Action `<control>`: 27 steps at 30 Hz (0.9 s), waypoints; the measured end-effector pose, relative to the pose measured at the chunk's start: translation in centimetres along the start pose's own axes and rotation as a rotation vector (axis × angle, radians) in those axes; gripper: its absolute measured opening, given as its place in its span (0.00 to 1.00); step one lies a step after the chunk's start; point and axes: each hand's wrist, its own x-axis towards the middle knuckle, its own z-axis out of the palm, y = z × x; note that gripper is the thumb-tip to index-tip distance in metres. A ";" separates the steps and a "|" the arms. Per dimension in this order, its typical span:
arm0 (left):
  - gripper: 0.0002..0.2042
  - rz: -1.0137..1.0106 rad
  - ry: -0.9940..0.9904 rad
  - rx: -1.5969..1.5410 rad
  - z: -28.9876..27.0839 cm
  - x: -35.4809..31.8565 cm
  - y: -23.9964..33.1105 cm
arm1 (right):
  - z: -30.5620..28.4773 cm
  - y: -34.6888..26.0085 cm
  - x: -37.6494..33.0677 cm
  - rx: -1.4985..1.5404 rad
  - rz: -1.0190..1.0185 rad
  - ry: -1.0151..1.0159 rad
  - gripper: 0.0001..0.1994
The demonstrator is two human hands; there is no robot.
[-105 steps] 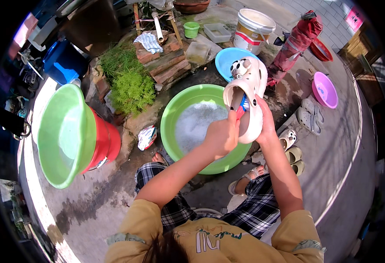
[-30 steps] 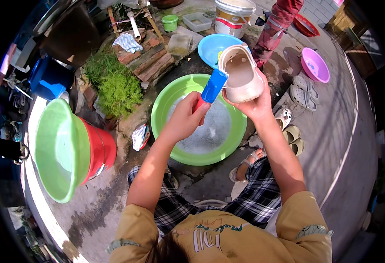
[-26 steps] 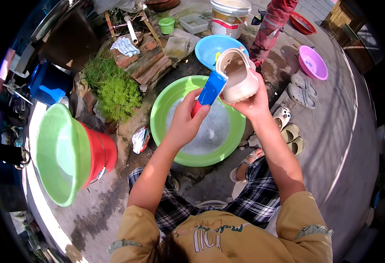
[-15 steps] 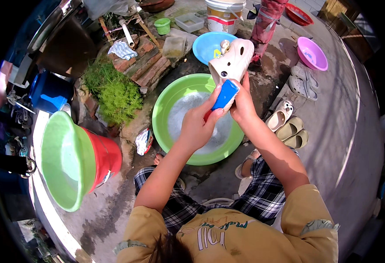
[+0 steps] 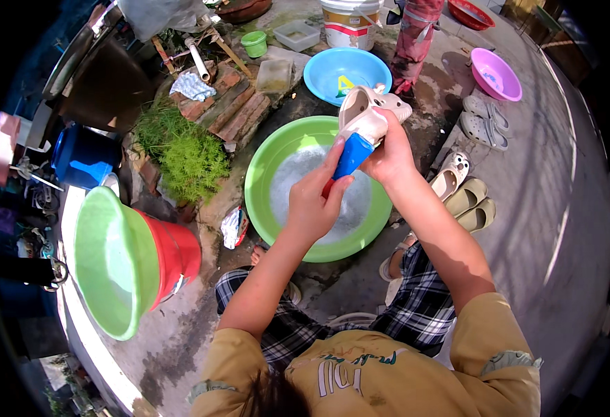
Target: The person scrubs a white slipper with a blue brush in a green basin filled with soapy water. They scrub the sole, the top, and the interior of the slipper, repeatedly dipping the brush into the water to rinse it.
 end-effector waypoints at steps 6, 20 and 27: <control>0.27 0.122 0.025 0.237 1.0 -0.6 -2.2 | 0.6 -0.5 0.4 -0.104 -0.320 0.114 0.28; 0.28 0.202 0.049 0.344 0.4 -0.9 -2.9 | 1.0 -1.5 0.0 0.030 0.000 0.131 0.28; 0.29 0.009 0.064 0.144 2.6 -0.7 -0.7 | -0.9 3.2 0.3 -0.118 -0.288 0.127 0.56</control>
